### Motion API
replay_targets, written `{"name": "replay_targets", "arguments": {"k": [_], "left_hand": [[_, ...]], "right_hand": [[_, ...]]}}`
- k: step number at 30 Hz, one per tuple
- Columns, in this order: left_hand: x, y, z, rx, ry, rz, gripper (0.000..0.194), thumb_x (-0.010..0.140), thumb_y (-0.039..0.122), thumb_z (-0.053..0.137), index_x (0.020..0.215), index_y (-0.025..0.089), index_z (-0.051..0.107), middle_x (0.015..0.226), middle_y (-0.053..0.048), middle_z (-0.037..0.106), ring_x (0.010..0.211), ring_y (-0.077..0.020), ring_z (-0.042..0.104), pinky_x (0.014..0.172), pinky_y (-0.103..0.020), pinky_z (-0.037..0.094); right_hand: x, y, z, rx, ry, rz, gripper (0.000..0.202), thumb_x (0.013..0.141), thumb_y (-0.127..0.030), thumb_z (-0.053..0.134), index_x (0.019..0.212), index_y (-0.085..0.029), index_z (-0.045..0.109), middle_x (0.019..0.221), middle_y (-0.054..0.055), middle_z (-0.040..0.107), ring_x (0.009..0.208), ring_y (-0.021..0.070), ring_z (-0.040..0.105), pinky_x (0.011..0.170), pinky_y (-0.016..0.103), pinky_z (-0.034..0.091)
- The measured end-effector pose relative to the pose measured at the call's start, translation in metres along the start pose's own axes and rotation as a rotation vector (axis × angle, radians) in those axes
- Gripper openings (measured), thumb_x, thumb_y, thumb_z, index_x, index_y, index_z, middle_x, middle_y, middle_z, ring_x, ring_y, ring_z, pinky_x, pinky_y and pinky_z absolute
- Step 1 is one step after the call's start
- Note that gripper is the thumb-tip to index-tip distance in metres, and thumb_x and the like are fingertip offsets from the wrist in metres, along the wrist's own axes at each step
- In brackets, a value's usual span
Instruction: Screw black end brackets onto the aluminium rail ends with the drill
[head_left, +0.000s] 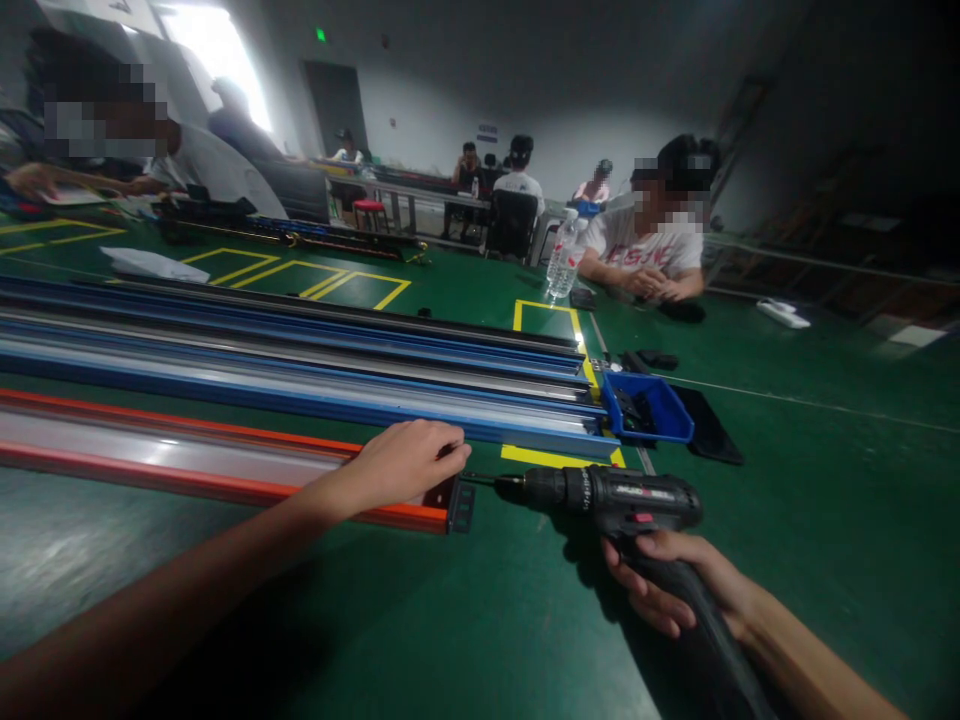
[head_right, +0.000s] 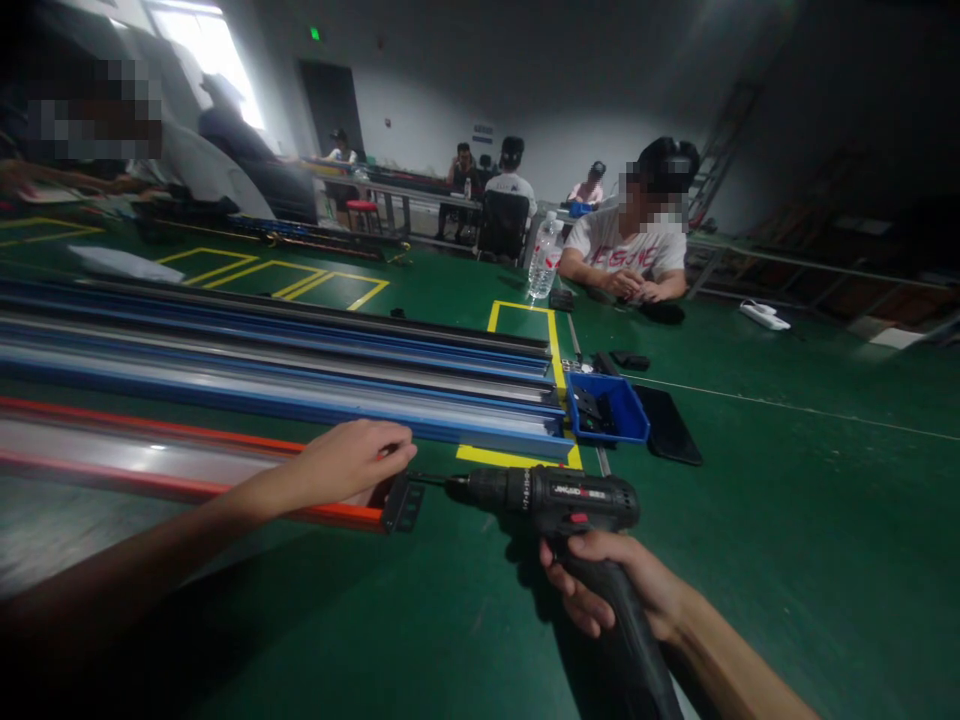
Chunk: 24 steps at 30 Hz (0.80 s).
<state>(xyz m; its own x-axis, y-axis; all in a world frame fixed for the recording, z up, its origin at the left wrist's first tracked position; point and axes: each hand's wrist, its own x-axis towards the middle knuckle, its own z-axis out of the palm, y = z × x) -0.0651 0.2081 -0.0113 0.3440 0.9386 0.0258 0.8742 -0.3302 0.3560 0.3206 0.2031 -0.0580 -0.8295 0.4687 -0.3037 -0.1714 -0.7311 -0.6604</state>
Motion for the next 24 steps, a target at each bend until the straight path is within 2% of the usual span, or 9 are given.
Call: {"name": "replay_targets", "arguments": {"k": [19,24], "left_hand": [[-0.0011,0.0016,-0.0032,-0.042,-0.023,-0.006,0.044,0.104,0.049,0.037,0.076,0.022,0.056,0.075,-0.001,0.064,0.068,-0.0180,0.054,0.063,-0.031,0.027],[-0.0002,0.0021,-0.0033,-0.037,-0.026,-0.005,0.044,0.105,0.049,0.037,0.076,0.022,0.056,0.077,-0.001,0.065,0.070,-0.0185,0.055,0.063,-0.031,0.028]], "right_hand": [[0.0004,-0.0004,0.0025,-0.009,-0.040,-0.011,0.027,0.094,-0.030,0.065,0.103,-0.007,0.074,0.074,0.002,0.065,0.042,0.0031,0.046,0.050,0.019,0.051],[-0.0007,-0.0014,0.0050,-0.013,-0.004,0.009,0.027,0.093,-0.031,0.065,0.101,-0.007,0.074,0.071,0.001,0.065,0.039,0.0025,0.043,0.048,0.019,0.051]]}}
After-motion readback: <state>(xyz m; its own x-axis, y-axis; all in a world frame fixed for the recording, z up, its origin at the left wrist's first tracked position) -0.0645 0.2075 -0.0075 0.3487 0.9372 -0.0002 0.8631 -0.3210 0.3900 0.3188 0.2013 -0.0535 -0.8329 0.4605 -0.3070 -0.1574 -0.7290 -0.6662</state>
